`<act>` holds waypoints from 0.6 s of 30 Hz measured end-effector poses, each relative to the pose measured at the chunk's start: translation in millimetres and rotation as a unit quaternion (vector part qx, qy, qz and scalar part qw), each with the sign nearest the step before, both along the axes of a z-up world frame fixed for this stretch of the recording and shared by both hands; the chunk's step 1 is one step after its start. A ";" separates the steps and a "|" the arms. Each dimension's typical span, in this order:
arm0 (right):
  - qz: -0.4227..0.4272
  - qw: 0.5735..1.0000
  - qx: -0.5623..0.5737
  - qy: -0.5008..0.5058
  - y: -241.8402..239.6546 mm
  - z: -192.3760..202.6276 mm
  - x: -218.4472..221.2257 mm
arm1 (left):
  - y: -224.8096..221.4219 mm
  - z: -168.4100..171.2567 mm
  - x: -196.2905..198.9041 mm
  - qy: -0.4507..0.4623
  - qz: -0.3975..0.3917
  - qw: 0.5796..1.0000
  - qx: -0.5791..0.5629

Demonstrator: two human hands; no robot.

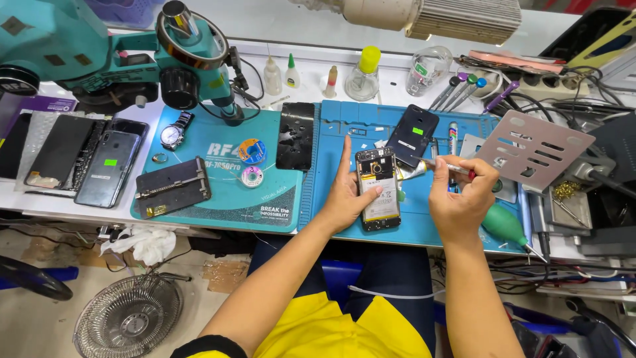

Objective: Repairing a mobile phone by disassembling components and using precision tools on a repair bench

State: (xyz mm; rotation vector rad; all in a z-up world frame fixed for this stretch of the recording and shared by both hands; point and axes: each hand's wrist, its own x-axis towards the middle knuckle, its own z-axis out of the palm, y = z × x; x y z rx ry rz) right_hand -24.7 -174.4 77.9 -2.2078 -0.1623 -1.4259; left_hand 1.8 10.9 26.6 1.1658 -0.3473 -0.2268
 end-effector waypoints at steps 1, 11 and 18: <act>0.000 1.000 0.007 -0.002 0.2 -0.5 -0.2 | -0.6 -2.5 0.5 0.003 -0.001 1.000 -0.004; 0.110 0.993 0.047 0.015 15.1 6.9 -0.2 | -2.3 -10.5 3.0 0.002 -0.008 1.000 -0.023; 0.122 0.991 0.034 0.034 10.0 1.9 3.5 | -2.2 -12.1 3.5 -0.001 -0.012 1.000 -0.013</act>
